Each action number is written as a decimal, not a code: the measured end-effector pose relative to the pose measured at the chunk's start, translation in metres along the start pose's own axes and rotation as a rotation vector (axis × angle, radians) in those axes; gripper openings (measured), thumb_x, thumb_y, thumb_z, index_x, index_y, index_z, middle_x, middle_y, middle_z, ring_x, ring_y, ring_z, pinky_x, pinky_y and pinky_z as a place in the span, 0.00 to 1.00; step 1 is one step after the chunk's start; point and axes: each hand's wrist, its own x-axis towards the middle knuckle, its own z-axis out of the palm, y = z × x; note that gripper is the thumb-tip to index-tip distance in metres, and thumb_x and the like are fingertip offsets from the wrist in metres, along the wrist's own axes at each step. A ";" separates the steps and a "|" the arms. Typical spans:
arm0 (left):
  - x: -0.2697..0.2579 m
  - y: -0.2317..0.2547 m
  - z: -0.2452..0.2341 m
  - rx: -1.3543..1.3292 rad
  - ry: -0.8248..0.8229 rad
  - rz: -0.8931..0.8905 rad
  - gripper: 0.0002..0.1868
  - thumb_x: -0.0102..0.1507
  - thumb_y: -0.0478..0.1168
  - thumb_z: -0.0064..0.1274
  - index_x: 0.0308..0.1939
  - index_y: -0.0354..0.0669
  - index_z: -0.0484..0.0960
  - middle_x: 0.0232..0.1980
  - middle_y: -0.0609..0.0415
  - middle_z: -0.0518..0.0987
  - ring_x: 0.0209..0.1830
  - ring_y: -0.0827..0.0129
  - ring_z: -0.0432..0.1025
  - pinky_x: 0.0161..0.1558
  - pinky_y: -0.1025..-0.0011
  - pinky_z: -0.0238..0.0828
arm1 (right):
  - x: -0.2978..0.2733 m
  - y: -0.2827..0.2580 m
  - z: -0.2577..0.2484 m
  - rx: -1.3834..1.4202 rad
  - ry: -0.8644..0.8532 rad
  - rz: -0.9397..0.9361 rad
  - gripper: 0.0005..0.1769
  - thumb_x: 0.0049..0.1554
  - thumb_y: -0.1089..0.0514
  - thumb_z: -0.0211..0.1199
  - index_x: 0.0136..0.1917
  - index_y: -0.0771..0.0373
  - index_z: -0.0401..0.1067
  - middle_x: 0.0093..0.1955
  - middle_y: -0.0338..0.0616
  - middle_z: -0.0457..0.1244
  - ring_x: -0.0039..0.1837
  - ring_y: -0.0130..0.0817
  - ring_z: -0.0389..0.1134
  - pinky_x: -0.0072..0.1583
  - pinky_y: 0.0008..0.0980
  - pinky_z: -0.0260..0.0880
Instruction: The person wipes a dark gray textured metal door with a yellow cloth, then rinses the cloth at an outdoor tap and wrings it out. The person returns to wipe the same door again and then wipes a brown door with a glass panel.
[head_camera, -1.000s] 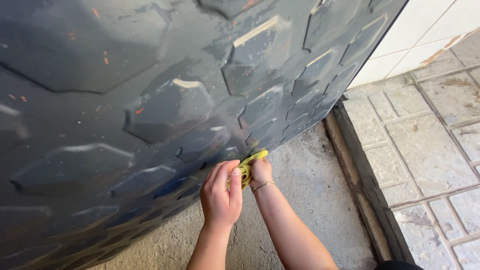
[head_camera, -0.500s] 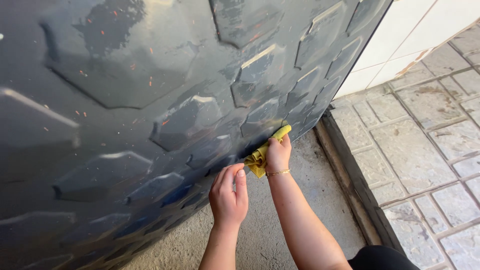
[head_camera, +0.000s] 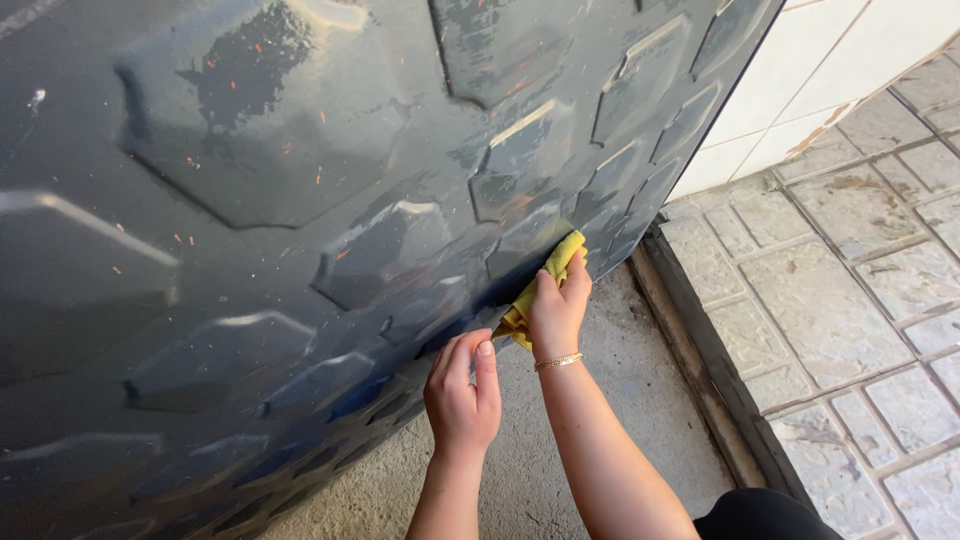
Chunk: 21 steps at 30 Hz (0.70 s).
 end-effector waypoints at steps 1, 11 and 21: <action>0.001 -0.001 -0.001 0.001 0.001 0.001 0.16 0.71 0.44 0.38 0.46 0.40 0.81 0.46 0.50 0.84 0.46 0.56 0.78 0.49 0.63 0.72 | 0.001 0.001 0.002 0.001 0.000 0.000 0.06 0.51 0.62 0.52 0.45 0.60 0.64 0.43 0.40 0.57 0.47 0.34 0.55 0.53 0.35 0.59; 0.000 -0.009 0.004 0.004 -0.015 -0.005 0.17 0.71 0.44 0.38 0.47 0.40 0.82 0.46 0.49 0.84 0.45 0.55 0.78 0.48 0.62 0.72 | -0.018 0.007 0.014 -0.173 0.121 -0.397 0.37 0.56 0.66 0.50 0.79 0.61 0.53 0.75 0.63 0.52 0.76 0.57 0.54 0.77 0.49 0.49; -0.001 -0.008 0.009 -0.005 -0.014 -0.010 0.18 0.71 0.45 0.38 0.46 0.41 0.82 0.46 0.51 0.84 0.46 0.57 0.78 0.49 0.63 0.73 | 0.071 0.030 -0.004 -0.181 0.234 -0.285 0.38 0.50 0.66 0.49 0.75 0.67 0.61 0.71 0.61 0.57 0.72 0.56 0.58 0.75 0.47 0.54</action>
